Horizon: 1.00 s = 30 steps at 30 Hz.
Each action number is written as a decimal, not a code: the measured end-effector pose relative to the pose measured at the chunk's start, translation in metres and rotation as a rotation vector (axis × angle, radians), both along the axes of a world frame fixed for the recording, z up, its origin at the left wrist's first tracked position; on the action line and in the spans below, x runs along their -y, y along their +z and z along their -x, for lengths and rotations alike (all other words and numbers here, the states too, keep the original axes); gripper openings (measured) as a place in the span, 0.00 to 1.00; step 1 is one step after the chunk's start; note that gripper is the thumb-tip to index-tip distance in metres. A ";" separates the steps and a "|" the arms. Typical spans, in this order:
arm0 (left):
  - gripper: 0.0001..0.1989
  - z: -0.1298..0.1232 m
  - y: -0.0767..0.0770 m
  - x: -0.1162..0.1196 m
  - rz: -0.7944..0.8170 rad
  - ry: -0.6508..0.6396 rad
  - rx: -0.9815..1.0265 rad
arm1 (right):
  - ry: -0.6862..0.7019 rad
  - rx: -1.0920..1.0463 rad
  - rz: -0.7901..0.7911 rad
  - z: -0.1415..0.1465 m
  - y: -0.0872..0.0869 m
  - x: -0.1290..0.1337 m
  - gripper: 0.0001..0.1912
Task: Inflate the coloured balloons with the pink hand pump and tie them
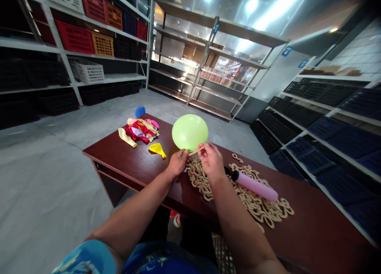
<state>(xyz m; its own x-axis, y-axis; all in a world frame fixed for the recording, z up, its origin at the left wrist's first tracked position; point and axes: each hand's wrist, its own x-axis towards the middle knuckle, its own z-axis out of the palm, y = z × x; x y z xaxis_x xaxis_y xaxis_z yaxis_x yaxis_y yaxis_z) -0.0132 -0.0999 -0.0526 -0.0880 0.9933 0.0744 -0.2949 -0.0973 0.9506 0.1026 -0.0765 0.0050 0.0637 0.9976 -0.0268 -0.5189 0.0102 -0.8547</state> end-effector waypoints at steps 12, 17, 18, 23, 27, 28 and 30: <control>0.12 0.002 0.001 0.002 -0.054 0.119 -0.016 | -0.246 0.649 -0.654 0.034 0.054 -0.004 0.09; 0.10 0.002 0.006 0.002 0.194 -0.035 0.330 | 0.217 0.951 -0.848 0.053 0.068 -0.008 0.08; 0.09 0.004 0.008 0.001 0.236 -0.070 0.433 | 0.193 0.936 -0.833 0.049 0.066 -0.004 0.08; 0.07 0.015 0.012 -0.001 0.331 -0.270 0.868 | 0.101 0.965 -0.483 0.009 0.021 0.011 0.15; 0.07 0.018 0.018 0.003 0.318 -0.494 1.033 | 0.221 0.835 -0.198 -0.005 -0.018 0.002 0.13; 0.07 0.018 0.021 0.006 0.325 -0.545 1.047 | 0.265 0.742 -0.154 -0.004 -0.024 0.001 0.12; 0.07 0.016 0.028 0.011 0.365 -0.601 1.050 | 0.364 0.527 -0.108 0.001 -0.031 0.000 0.13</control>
